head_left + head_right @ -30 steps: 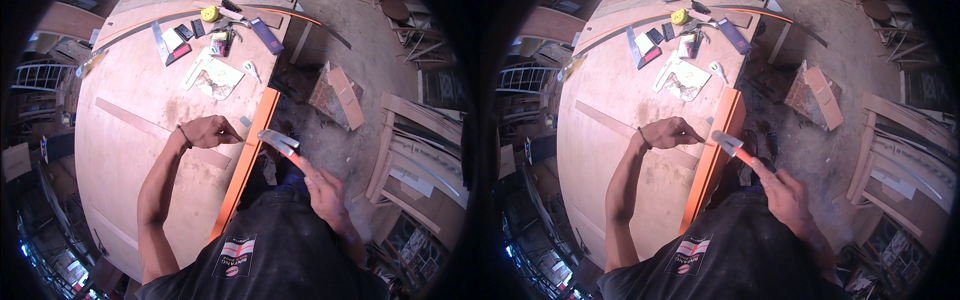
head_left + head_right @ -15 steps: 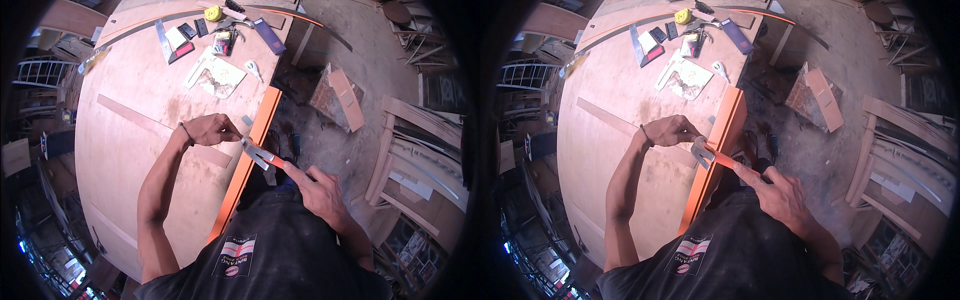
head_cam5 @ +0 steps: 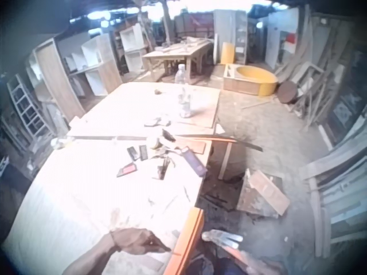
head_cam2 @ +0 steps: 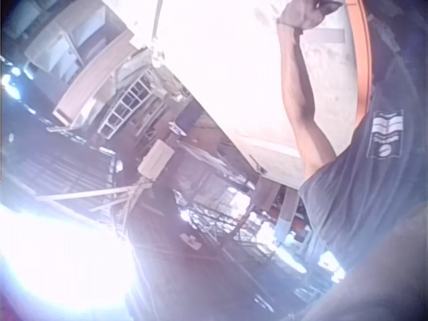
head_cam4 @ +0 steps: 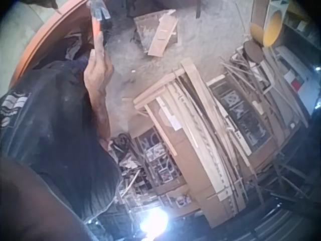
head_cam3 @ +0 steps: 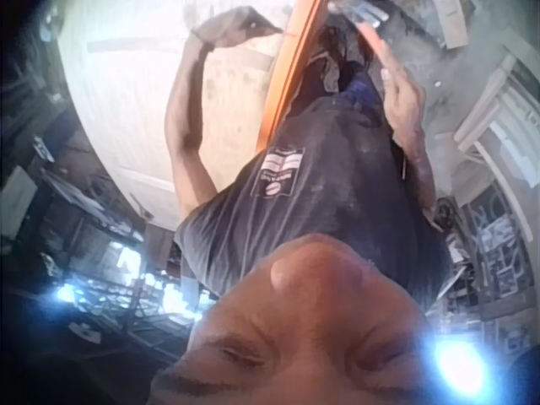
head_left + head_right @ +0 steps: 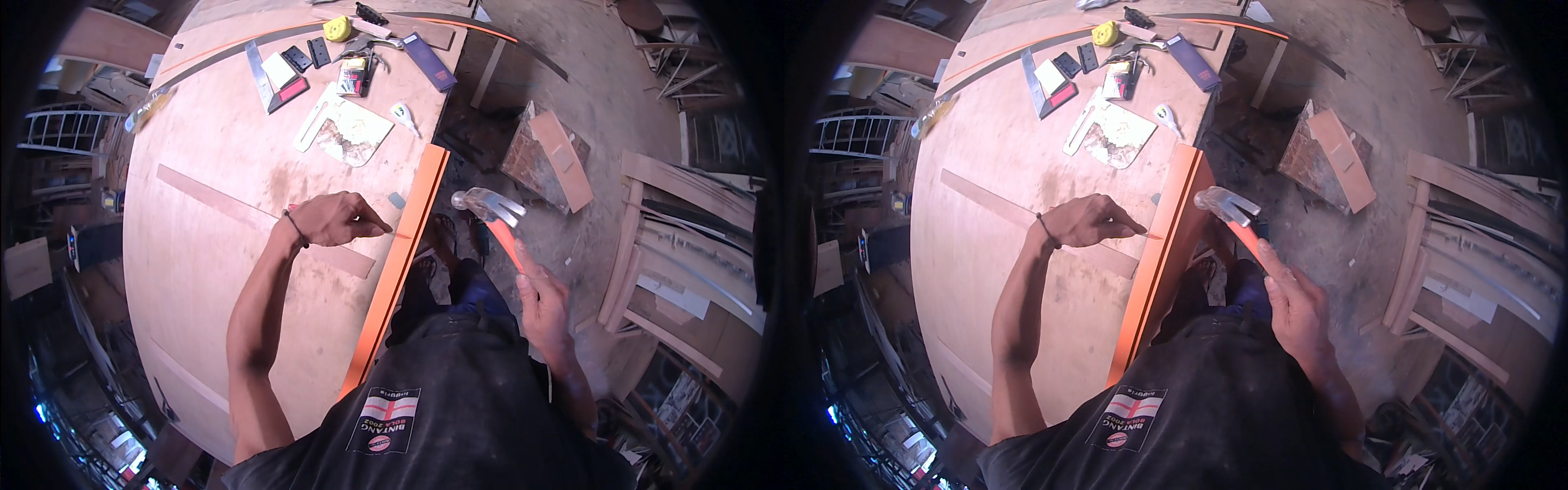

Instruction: The person applies an orange edge band to the side of a large wooden panel, hammering it into place and then trimming the excess material using a utility knife.

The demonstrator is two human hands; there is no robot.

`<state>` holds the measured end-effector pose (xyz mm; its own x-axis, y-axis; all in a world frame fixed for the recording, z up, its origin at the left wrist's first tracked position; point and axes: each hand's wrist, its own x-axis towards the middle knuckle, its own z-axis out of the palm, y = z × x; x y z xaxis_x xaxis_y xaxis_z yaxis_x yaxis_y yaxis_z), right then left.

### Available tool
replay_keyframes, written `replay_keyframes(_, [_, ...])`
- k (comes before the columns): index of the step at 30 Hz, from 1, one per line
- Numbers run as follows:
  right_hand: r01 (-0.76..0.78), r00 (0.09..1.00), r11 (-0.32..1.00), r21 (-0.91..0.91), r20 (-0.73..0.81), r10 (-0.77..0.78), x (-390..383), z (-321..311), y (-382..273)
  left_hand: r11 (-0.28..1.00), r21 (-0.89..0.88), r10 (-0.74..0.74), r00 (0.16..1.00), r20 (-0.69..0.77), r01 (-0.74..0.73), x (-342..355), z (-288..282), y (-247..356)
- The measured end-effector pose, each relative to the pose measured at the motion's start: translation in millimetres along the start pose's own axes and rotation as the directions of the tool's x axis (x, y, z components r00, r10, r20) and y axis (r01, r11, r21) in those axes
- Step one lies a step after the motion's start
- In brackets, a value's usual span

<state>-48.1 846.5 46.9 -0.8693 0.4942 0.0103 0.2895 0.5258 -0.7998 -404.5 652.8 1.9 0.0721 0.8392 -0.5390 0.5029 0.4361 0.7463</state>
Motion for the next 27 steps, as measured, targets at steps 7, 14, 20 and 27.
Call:
replay_keyframes(7, [-0.090,0.996,0.996,0.022,-0.005,0.091,-14,-3,10,0.999,-0.029,-0.023,1.000,-0.009,0.022,-14,-13,31])
replay_keyframes(14, [-0.131,0.991,0.991,0.015,-0.003,0.131,-12,-4,6,0.997,-0.070,0.021,1.000,0.000,-0.021,0,0,-2])
replay_keyframes(20, [-0.182,0.983,0.983,0.021,-0.004,0.182,-11,-5,4,0.993,-0.120,0.020,0.999,0.039,-0.015,5,1,-8])
replay_keyframes(27, [-0.159,0.987,0.987,0.034,-0.012,0.159,-9,-4,4,0.989,-0.149,0.025,0.999,0.043,-0.019,5,0,-7])
